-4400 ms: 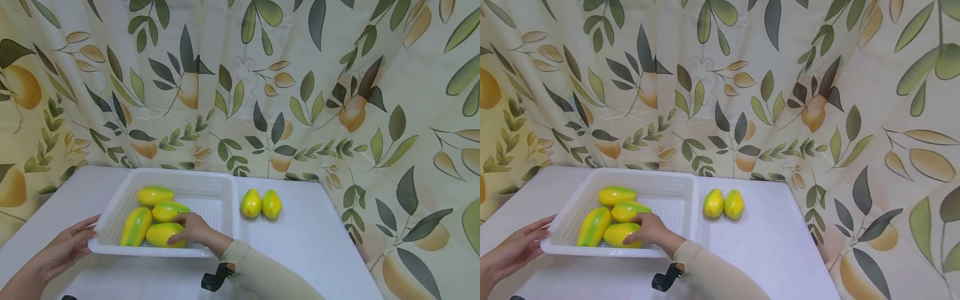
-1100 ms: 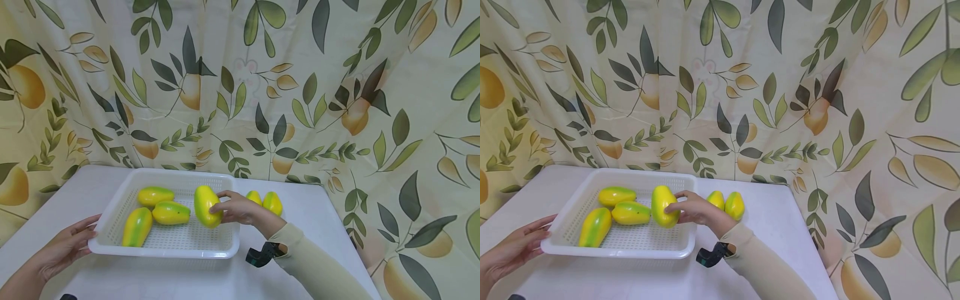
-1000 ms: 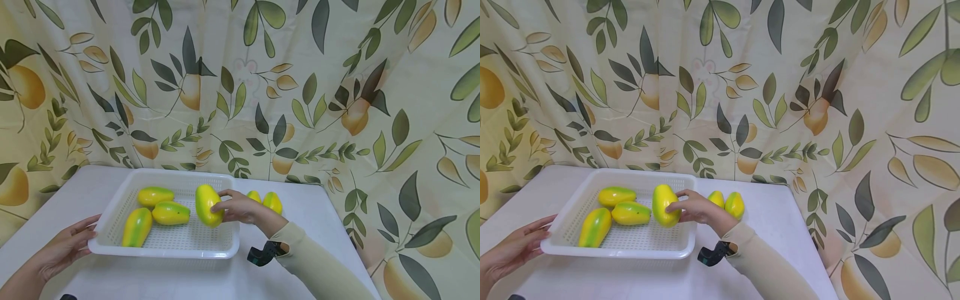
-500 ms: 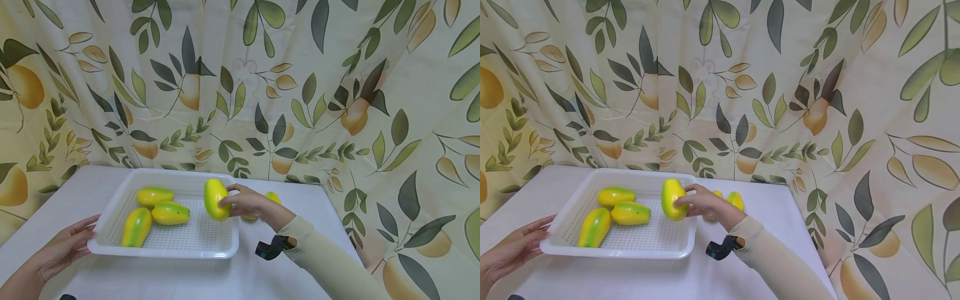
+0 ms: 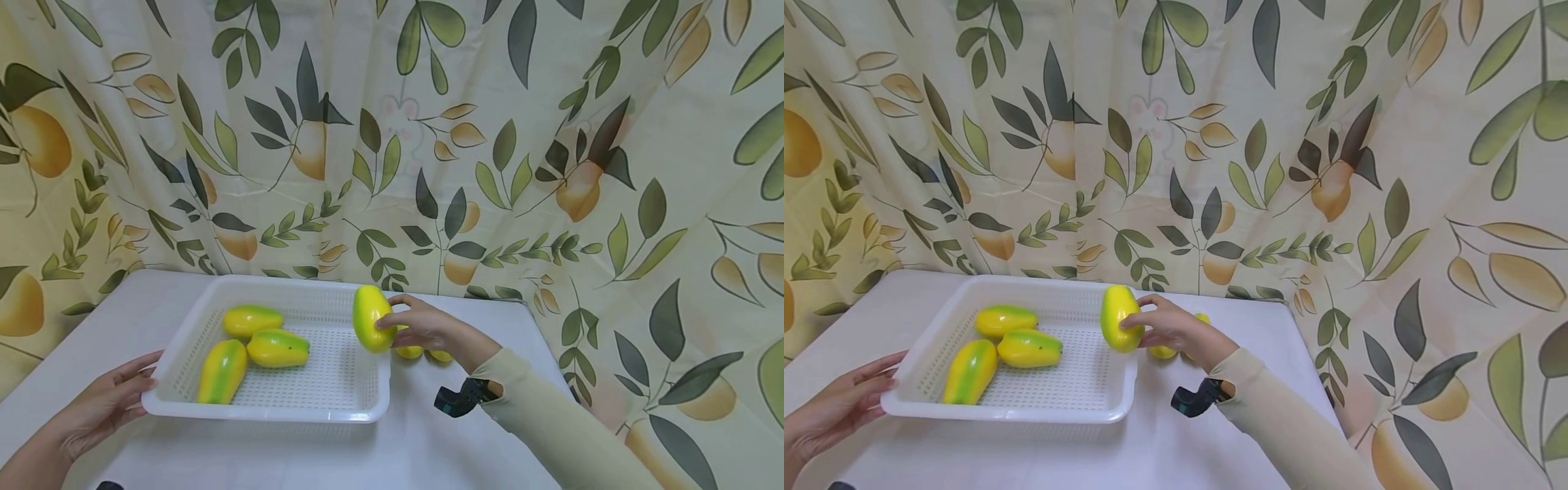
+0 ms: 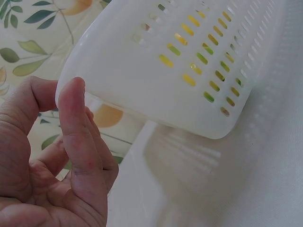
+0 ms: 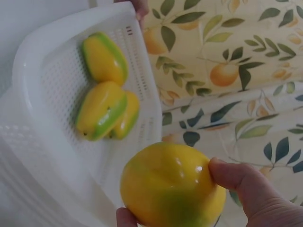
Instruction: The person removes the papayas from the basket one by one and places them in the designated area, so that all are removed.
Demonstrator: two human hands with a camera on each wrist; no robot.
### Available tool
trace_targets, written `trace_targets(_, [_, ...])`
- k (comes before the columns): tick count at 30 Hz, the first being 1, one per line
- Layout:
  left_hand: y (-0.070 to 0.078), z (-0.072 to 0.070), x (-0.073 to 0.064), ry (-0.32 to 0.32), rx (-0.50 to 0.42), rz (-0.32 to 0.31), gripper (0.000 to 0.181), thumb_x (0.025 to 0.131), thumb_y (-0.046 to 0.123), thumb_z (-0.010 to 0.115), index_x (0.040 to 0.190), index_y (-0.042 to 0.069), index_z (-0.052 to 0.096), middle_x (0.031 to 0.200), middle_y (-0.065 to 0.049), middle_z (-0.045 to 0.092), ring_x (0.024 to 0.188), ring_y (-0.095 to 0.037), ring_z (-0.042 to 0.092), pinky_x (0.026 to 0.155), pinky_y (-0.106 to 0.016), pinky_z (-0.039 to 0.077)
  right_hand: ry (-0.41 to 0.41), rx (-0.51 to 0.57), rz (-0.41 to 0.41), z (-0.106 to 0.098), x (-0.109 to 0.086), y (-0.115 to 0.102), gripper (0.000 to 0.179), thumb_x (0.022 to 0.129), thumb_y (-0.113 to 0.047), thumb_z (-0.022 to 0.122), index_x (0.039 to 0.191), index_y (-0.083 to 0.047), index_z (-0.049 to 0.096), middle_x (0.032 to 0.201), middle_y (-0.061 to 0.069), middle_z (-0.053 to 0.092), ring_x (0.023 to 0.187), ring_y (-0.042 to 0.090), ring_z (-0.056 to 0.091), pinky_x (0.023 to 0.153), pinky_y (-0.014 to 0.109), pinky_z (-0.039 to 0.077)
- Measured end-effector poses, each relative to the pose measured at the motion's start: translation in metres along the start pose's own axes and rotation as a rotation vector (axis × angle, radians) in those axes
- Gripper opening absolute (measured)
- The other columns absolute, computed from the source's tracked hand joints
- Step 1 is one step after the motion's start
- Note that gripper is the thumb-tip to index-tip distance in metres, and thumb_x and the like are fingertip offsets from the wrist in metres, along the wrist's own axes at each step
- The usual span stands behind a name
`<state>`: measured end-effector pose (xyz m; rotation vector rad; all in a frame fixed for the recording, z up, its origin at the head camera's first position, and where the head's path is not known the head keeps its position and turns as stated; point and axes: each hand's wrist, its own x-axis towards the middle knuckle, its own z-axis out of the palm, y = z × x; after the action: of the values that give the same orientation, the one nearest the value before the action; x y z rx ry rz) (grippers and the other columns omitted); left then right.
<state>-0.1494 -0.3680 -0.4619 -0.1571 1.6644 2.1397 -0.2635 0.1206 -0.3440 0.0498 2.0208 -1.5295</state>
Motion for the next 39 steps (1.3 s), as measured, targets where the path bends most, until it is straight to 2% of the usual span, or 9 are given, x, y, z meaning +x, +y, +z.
trace_targets(12, [0.000,0.000,0.000,-0.009,0.005,0.008,0.045,0.101,0.009,0.049,0.105,0.050,0.067,0.106,0.018,0.066,0.092,-0.014,0.069,0.076,-0.027,0.060,0.007,0.012,0.005,-0.028,-0.008,0.004,0.070,0.088,-0.010,0.068,0.145,-0.007,0.028,0.136,0.024,0.042,0.109,0.036,0.063,0.098,0.045,0.052])
trace_targets(22, [0.000,0.000,0.000,-0.011,0.010,0.015,0.045,0.102,0.010,0.049,0.105,0.051,0.067,0.105,0.018,0.067,0.092,-0.015,0.070,0.076,-0.027,0.060,0.054,0.021,0.022,-0.050,-0.013,0.006,0.073,0.088,-0.012,0.068,0.147,-0.008,0.024,0.144,0.024,0.035,0.126,0.044,0.050,0.107,0.049,0.044])
trace_targets(25, [0.000,0.000,0.000,-0.003,0.013,0.009,0.045,0.102,0.010,0.049,0.105,0.051,0.067,0.105,0.018,0.067,0.092,-0.015,0.070,0.077,-0.028,0.060,0.063,0.054,0.025,-0.056,-0.014,0.008,0.073,0.089,-0.012,0.067,0.147,-0.007,0.022,0.145,0.024,0.032,0.130,0.045,0.046,0.108,0.049,0.043])
trace_targets(29, [-0.001,0.000,0.000,0.002,0.011,0.004,0.044,0.101,0.010,0.050,0.104,0.051,0.068,0.104,0.018,0.067,0.091,-0.015,0.070,0.077,-0.028,0.060,0.071,0.079,0.029,-0.065,-0.016,0.010,0.075,0.090,-0.012,0.066,0.148,-0.007,0.020,0.144,0.024,0.033,0.129,0.043,0.047,0.107,0.048,0.044])
trace_targets(35, [-0.001,-0.001,0.000,-0.030,-0.001,0.021,0.045,0.102,0.009,0.048,0.106,0.050,0.068,0.106,0.018,0.067,0.093,-0.014,0.070,0.078,-0.028,0.060,0.102,0.051,0.036,-0.077,-0.019,0.013,0.073,0.090,-0.015,0.066,0.146,-0.005,0.021,0.141,0.024,0.036,0.120,0.039,0.054,0.106,0.047,0.046])
trace_targets(39, [-0.001,-0.001,0.000,-0.040,-0.014,0.024,0.045,0.102,0.009,0.047,0.106,0.049,0.068,0.106,0.017,0.067,0.093,-0.015,0.070,0.078,-0.028,0.060,0.121,0.058,0.040,-0.084,-0.021,0.016,0.073,0.091,-0.015,0.065,0.148,-0.004,0.020,0.144,0.024,0.033,0.125,0.041,0.049,0.108,0.049,0.043])
